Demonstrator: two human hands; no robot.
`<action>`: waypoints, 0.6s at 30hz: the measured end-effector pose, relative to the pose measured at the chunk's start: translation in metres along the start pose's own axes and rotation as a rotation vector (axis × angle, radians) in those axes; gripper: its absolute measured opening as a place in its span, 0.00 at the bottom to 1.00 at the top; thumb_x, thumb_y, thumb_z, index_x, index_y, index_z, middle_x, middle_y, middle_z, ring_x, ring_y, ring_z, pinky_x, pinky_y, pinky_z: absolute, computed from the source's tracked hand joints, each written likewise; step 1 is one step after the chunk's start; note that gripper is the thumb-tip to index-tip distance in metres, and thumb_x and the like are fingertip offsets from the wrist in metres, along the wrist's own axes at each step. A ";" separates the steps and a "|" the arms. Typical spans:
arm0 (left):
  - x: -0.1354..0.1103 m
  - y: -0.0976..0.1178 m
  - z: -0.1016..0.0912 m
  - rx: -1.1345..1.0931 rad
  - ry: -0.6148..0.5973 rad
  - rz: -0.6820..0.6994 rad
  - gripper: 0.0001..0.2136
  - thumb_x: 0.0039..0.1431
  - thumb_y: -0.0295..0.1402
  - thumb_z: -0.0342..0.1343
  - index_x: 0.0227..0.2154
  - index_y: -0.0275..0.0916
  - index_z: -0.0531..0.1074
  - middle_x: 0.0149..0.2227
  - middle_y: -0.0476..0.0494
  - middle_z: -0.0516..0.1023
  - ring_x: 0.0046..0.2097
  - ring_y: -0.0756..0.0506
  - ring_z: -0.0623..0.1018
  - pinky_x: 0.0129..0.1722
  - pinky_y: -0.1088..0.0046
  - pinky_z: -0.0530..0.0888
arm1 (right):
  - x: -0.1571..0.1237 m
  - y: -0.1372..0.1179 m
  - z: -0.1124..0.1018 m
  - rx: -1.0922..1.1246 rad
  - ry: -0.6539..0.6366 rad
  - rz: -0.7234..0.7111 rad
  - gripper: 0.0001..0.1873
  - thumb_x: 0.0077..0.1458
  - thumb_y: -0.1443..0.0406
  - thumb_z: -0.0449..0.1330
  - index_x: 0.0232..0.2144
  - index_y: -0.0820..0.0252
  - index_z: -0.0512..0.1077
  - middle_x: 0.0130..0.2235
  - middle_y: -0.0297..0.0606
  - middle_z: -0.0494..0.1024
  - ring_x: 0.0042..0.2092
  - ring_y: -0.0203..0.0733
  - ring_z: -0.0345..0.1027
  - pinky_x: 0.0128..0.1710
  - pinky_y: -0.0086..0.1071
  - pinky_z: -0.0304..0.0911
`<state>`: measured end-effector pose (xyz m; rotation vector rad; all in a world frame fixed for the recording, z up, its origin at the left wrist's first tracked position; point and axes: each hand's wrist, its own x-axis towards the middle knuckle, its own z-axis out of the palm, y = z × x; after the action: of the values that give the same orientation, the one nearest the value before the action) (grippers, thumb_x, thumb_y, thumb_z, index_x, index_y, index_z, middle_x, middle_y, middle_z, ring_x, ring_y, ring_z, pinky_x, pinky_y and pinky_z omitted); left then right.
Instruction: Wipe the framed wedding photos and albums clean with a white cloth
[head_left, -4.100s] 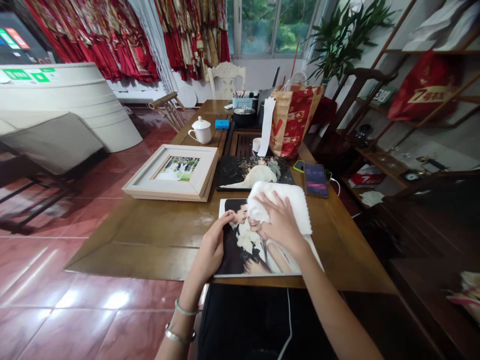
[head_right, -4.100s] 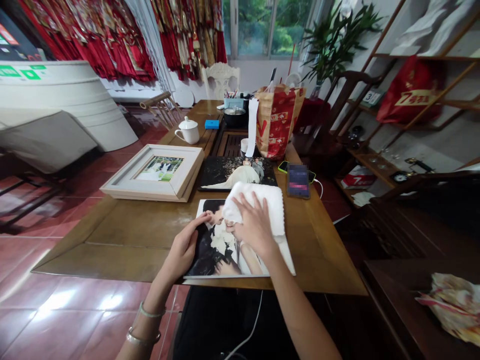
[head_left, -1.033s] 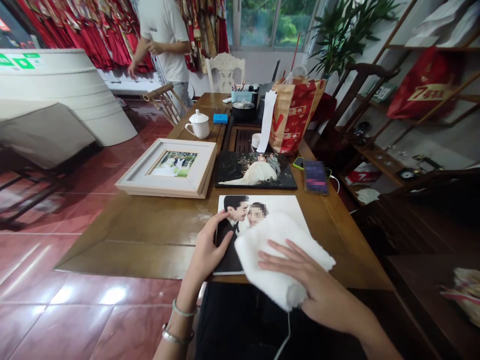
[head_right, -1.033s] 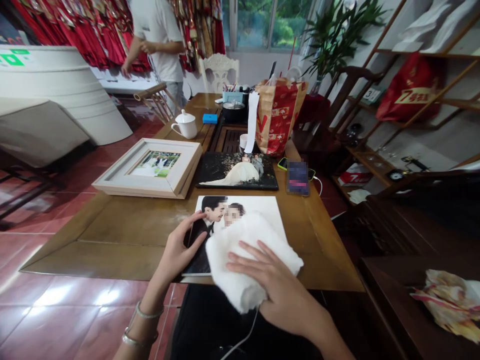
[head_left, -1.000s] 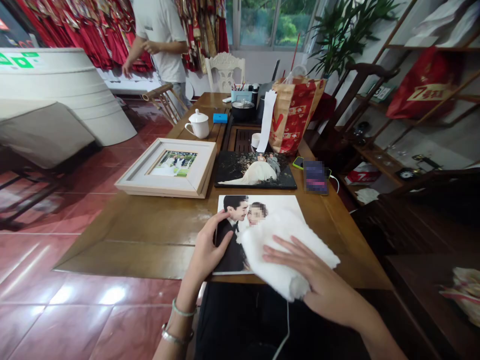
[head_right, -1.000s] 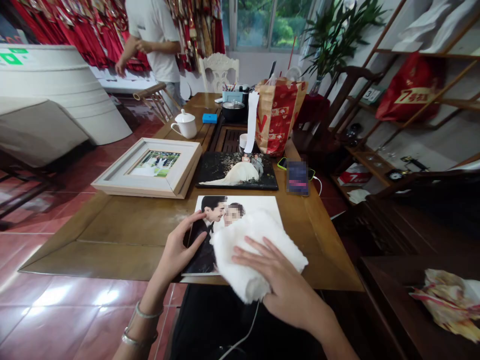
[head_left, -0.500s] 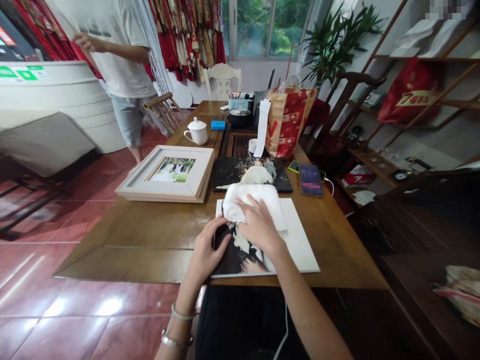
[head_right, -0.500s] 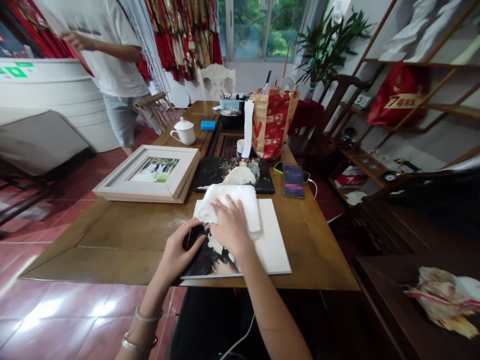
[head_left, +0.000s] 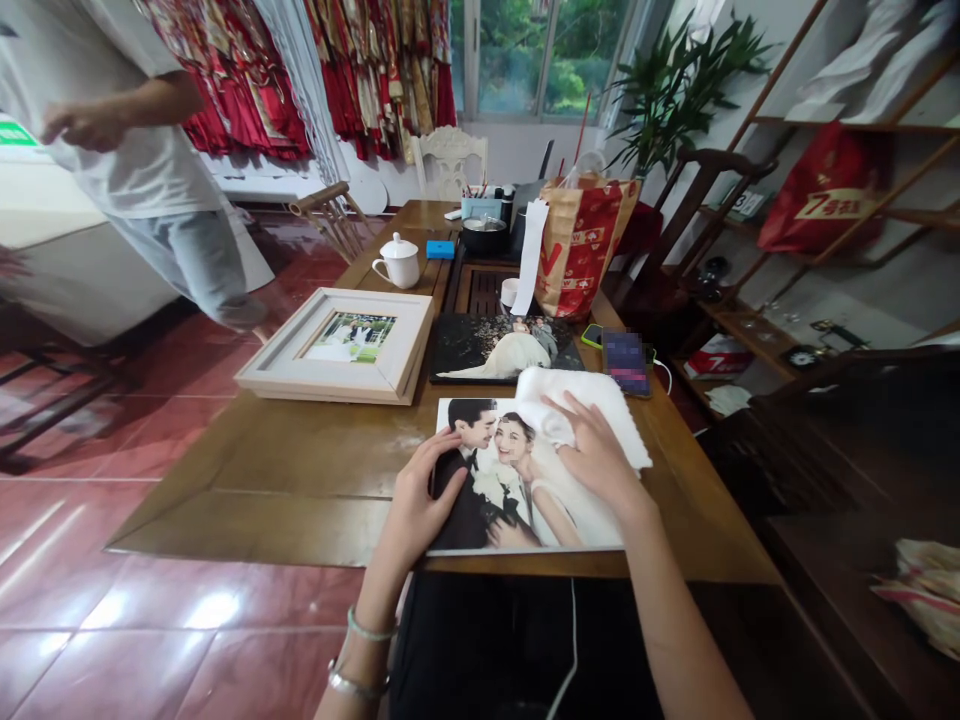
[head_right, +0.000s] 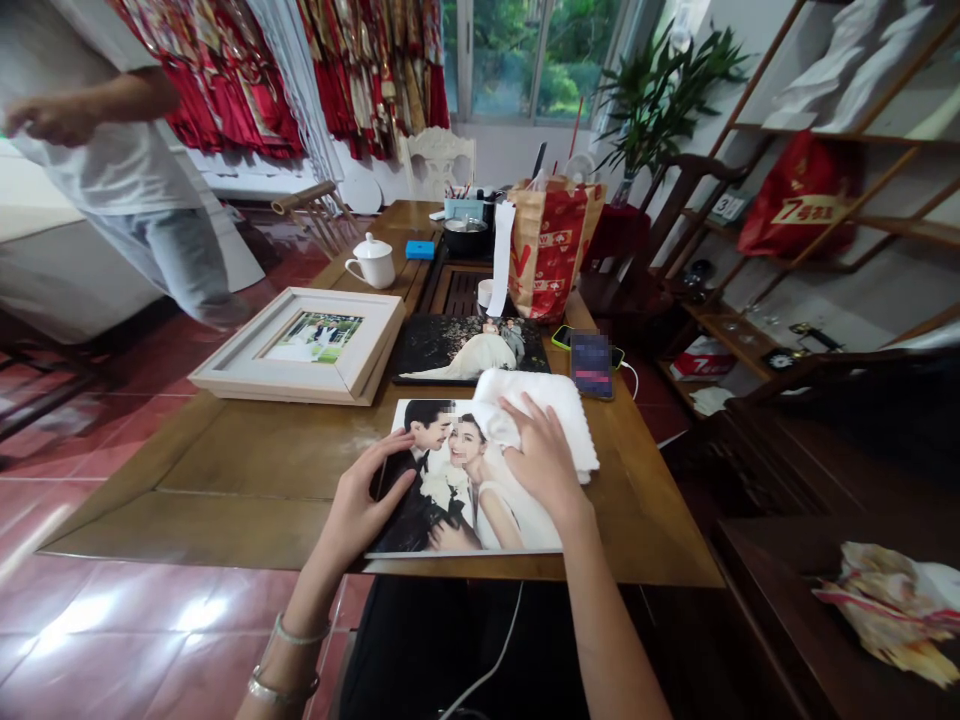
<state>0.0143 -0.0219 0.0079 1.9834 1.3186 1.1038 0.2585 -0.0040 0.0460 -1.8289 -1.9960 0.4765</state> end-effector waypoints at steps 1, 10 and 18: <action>0.000 0.000 0.000 -0.004 0.002 -0.003 0.12 0.61 0.31 0.54 0.47 0.42 0.72 0.55 0.39 0.74 0.61 0.40 0.69 0.61 0.54 0.65 | -0.007 0.005 -0.002 -0.011 0.014 -0.019 0.38 0.47 0.75 0.49 0.61 0.55 0.62 0.65 0.36 0.60 0.68 0.45 0.43 0.68 0.50 0.34; 0.000 -0.001 0.001 -0.006 -0.003 -0.013 0.12 0.61 0.32 0.54 0.47 0.42 0.72 0.55 0.40 0.74 0.60 0.41 0.69 0.61 0.56 0.65 | -0.120 0.011 -0.020 0.007 -0.230 -0.188 0.45 0.42 0.77 0.49 0.62 0.42 0.57 0.65 0.24 0.58 0.69 0.46 0.41 0.67 0.58 0.39; 0.000 -0.002 0.001 -0.022 -0.005 -0.011 0.12 0.60 0.31 0.55 0.47 0.42 0.72 0.55 0.40 0.74 0.59 0.40 0.70 0.60 0.55 0.65 | -0.100 0.015 -0.025 0.038 -0.332 -0.193 0.44 0.42 0.77 0.52 0.61 0.41 0.61 0.64 0.27 0.61 0.69 0.50 0.41 0.65 0.56 0.47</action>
<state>0.0140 -0.0208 0.0064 1.9595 1.3080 1.1022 0.2916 -0.1029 0.0547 -1.5956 -2.3330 0.7944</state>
